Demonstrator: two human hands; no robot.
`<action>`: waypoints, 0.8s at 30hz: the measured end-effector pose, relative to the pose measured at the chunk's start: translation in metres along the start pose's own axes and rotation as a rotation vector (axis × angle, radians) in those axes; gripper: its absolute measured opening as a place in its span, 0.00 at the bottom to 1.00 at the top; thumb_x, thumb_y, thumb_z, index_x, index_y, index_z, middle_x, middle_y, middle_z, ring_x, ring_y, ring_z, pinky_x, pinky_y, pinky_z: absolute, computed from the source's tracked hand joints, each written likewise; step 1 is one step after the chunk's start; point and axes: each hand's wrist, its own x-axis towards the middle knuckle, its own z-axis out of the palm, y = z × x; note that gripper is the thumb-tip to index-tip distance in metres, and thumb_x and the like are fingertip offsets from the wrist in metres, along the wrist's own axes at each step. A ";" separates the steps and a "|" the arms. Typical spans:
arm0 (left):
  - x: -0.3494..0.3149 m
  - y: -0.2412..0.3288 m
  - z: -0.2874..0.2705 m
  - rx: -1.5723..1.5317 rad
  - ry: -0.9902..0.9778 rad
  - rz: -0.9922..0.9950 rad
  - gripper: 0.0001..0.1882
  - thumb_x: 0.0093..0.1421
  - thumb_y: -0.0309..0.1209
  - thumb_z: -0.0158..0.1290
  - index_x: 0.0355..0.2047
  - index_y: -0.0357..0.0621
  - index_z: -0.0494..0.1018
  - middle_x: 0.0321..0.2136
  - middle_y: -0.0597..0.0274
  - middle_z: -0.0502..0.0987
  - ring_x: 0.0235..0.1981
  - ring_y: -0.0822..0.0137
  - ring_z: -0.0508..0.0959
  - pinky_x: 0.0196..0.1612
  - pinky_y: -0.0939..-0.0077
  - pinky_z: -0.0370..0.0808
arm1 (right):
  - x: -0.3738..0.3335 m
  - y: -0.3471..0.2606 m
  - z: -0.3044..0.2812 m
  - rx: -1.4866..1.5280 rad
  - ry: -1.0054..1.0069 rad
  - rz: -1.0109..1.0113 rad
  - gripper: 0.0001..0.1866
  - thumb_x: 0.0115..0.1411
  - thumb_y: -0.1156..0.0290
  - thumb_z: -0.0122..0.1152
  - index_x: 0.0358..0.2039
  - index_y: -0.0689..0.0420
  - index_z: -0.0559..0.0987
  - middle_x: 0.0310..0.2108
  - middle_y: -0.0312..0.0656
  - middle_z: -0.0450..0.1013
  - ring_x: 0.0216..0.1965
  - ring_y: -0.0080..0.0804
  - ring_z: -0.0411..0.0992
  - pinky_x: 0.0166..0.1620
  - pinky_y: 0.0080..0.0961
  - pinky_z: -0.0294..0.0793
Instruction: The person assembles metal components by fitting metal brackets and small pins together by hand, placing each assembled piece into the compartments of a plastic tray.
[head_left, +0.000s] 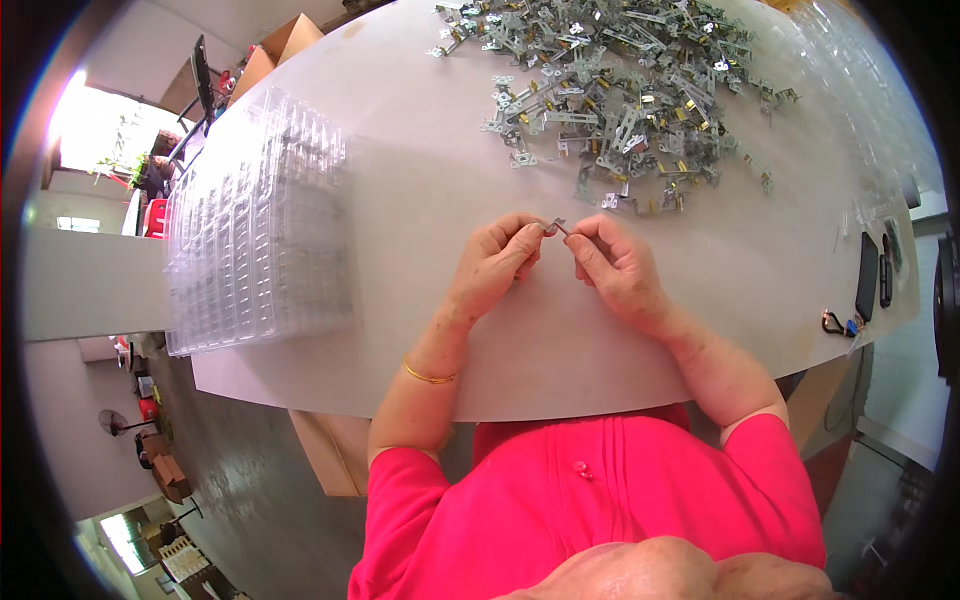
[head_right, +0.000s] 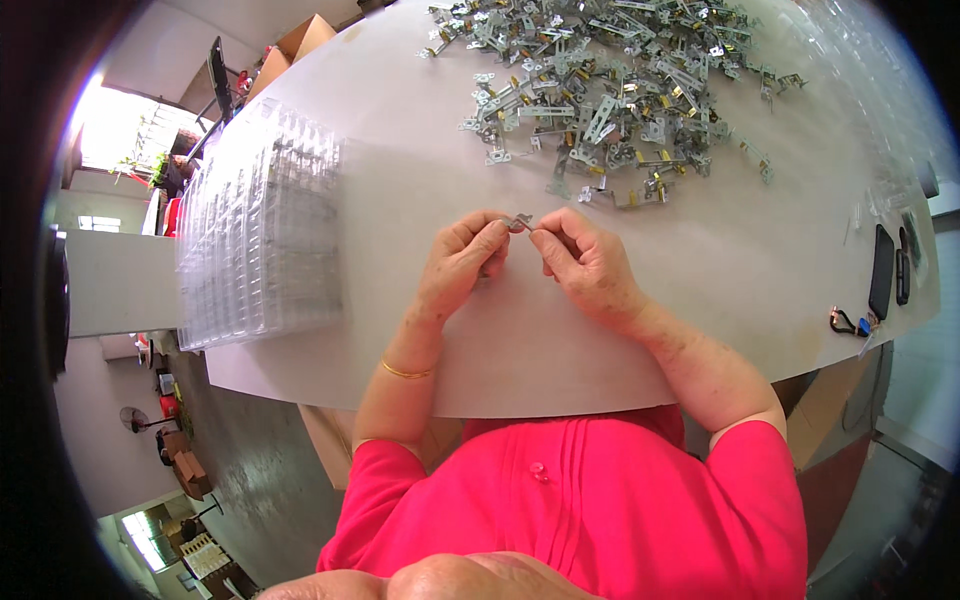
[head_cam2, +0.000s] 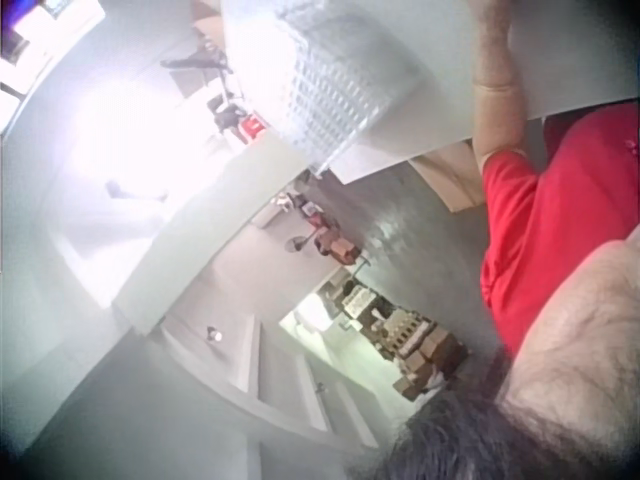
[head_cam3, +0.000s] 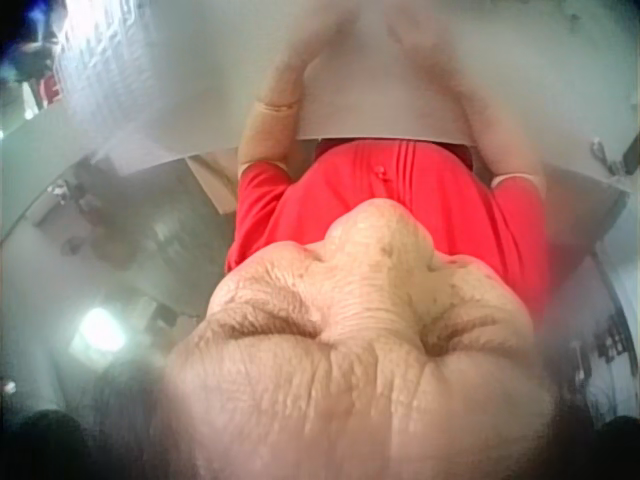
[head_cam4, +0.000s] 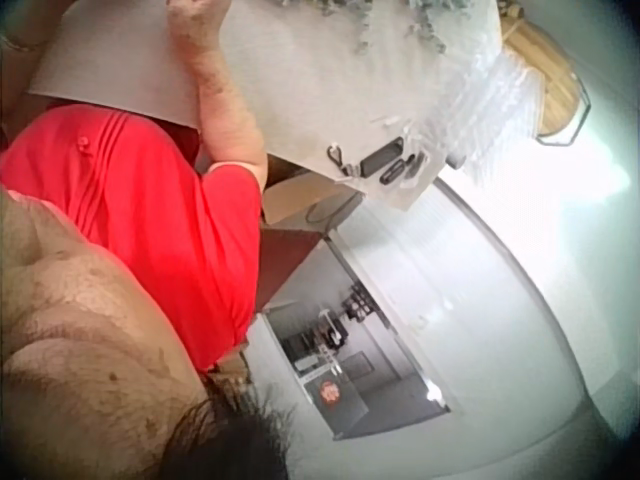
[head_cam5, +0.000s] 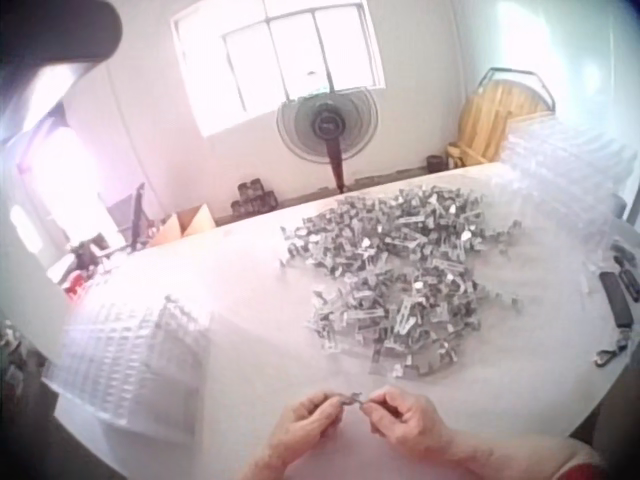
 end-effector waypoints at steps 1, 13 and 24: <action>-0.001 0.002 0.001 0.054 0.033 -0.010 0.13 0.70 0.36 0.49 0.42 0.40 0.78 0.22 0.74 0.69 0.22 0.82 0.65 0.24 0.86 0.62 | 0.000 0.000 -0.001 -0.001 0.002 0.007 0.06 0.68 0.69 0.58 0.38 0.58 0.76 0.22 0.30 0.70 0.24 0.14 0.67 0.27 0.15 0.67; 0.001 -0.005 0.004 0.591 0.127 0.370 0.06 0.63 0.24 0.54 0.39 0.37 0.77 0.21 0.64 0.71 0.21 0.75 0.66 0.25 0.79 0.64 | 0.001 0.002 -0.004 -0.035 -0.044 -0.033 0.12 0.67 0.73 0.57 0.49 0.58 0.71 0.20 0.30 0.67 0.23 0.16 0.68 0.27 0.16 0.66; -0.002 -0.010 0.006 0.761 0.059 0.576 0.06 0.60 0.22 0.56 0.38 0.36 0.75 0.27 0.54 0.75 0.23 0.61 0.74 0.27 0.71 0.71 | 0.000 0.002 0.004 -0.283 0.033 -0.271 0.03 0.64 0.76 0.59 0.38 0.58 0.78 0.26 0.36 0.71 0.25 0.21 0.69 0.27 0.20 0.66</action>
